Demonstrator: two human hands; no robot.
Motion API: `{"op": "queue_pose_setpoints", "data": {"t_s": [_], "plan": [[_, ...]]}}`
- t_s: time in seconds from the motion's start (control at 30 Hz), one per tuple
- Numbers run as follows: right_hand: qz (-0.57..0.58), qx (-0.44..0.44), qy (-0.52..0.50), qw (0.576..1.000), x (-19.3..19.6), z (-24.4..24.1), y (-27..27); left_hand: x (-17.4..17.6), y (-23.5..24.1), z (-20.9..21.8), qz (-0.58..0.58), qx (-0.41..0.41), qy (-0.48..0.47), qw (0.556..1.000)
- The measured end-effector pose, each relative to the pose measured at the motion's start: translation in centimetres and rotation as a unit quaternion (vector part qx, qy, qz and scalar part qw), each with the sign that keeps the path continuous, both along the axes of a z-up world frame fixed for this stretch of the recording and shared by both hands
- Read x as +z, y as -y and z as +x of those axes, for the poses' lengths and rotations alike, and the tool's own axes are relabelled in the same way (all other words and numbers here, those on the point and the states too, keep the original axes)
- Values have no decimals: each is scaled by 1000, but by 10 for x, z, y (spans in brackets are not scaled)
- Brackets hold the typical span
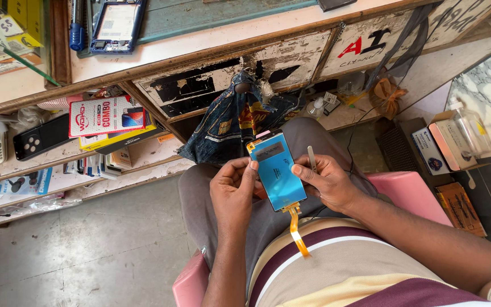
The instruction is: The person disassembles a smartphone, removes the battery, and applies adhesive tape to the battery connector. They use a metal prying tool to separate components and handle the battery and tape by hand. The phone remains partially disassembled at the end.
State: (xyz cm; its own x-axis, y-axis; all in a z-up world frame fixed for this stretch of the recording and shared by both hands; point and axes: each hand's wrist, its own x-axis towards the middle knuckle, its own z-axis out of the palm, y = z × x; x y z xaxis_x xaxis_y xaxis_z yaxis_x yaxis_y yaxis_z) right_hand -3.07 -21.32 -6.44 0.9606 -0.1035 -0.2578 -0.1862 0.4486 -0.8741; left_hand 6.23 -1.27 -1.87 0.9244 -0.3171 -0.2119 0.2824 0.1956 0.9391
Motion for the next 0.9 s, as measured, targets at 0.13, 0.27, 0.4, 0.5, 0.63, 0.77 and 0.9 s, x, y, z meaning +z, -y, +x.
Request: {"op": "queue_pose_setpoints", "data": {"t_s": [0.13,0.27,0.4,0.5,0.63,0.77,0.9], "plan": [[-1,-12,-8,1000,0,0,-1,-1,-3,0,-22,-10,4,1000],[-3,-11,-13,1000,0,0,-1,-3,-7,0,-12,-17,-18,1000],[-11,6,-3,1000,0,0,-2,-9,-8,3,-8,-16,-22,1000],[-3,10,-2,1000,0,1,-3,-16,-9,3,-30,-18,-36,999],[-1,11,0,1000,1,0,-3,-23,-8,2,-48,-24,-52,997],[-2,13,-14,1000,2,0,-2,-24,-10,2,-75,-40,-49,995],[-38,27,-5,999,-1,1,-2,-25,-9,3,-76,-30,-57,995]]}}
